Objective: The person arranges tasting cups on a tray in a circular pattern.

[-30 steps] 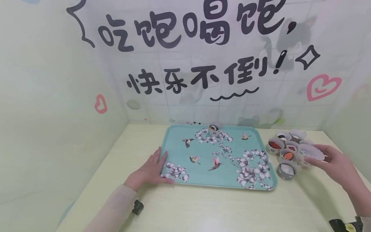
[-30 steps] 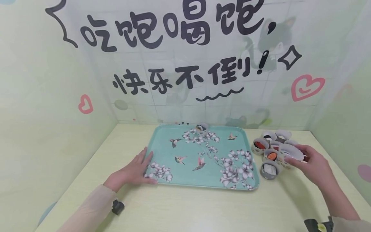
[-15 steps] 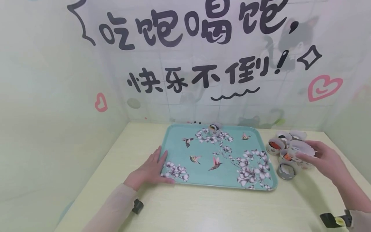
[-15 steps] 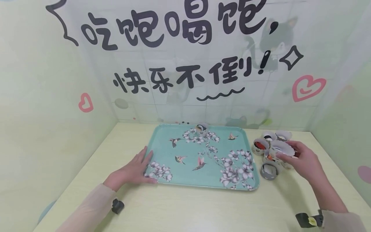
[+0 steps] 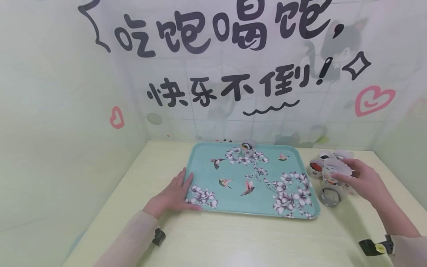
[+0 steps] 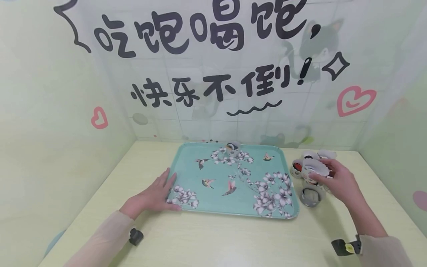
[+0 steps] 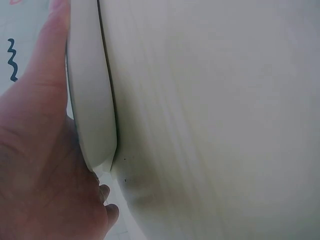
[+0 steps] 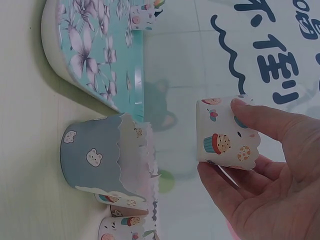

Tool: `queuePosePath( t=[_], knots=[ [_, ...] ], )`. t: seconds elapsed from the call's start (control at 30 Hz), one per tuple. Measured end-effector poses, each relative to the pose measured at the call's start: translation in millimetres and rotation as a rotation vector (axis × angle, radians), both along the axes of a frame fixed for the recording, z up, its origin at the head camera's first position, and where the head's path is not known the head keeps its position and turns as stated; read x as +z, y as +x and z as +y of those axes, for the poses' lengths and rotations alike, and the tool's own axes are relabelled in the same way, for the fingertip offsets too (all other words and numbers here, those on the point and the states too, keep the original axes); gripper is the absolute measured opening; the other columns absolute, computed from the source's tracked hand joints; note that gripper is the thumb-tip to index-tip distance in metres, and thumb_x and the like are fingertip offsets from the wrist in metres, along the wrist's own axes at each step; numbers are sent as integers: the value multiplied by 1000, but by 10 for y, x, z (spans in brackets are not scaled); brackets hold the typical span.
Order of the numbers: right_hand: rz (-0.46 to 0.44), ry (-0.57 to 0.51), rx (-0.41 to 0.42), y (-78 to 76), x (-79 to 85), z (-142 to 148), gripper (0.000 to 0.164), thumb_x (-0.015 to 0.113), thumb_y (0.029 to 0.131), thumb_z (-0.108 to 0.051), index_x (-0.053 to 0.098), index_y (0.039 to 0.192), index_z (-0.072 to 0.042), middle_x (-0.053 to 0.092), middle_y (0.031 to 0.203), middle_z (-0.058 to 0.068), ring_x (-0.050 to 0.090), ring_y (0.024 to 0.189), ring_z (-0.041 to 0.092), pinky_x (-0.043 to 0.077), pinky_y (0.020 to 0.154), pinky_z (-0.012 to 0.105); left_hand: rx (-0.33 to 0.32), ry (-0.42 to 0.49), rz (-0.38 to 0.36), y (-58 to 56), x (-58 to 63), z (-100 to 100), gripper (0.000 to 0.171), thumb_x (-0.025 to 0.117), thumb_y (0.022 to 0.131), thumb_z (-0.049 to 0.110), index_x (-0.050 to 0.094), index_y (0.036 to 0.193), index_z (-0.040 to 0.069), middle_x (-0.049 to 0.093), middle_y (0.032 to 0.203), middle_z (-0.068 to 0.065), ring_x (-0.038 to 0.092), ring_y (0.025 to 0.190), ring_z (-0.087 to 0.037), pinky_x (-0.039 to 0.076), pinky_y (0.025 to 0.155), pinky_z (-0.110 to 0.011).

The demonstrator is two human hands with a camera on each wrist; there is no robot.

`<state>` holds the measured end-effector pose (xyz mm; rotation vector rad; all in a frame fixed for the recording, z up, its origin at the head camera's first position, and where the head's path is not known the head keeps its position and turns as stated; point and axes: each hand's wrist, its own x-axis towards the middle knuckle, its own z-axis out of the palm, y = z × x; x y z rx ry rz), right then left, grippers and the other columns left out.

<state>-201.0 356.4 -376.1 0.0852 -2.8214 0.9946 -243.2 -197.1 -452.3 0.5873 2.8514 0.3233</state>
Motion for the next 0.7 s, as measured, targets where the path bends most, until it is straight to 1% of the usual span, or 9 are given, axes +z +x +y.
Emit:
queuePosePath(
  t=[0.23, 0.47, 0.53, 0.7],
  knots=[
    [2, -33, 17, -58, 3, -88, 68, 71, 93, -23, 40, 140, 16, 54, 124, 39, 38, 80, -29, 49, 61, 10, 0, 1, -5, 4, 23, 4, 128, 72, 74, 72, 9, 159, -1, -5, 165, -30, 4, 153, -47, 16, 125, -57],
    [15, -69, 37, -115, 23, -183, 66, 71, 93, -21, 41, 140, 15, 54, 127, 38, 41, 81, -27, 53, 62, 14, 0, -7, -3, 28, 72, 9, 127, 72, 74, 71, 10, 159, -1, -3, 164, -31, 5, 153, -48, 17, 125, -58],
    [17, -65, 42, -126, 28, -206, 66, 71, 93, -22, 41, 140, 14, 54, 128, 38, 40, 82, -27, 53, 61, 14, -2, -8, -4, 27, 71, 9, 127, 72, 75, 71, 10, 159, -1, -3, 164, -31, 6, 153, -48, 17, 125, -58],
    [20, -33, 43, -136, 39, -252, 64, 72, 93, -24, 45, 139, 10, 58, 122, 34, 44, 78, -22, 52, 59, 17, -3, -7, -16, 44, 86, 21, 127, 72, 75, 71, 9, 159, -1, -3, 164, -31, 5, 153, -48, 16, 125, -58]
  ],
)
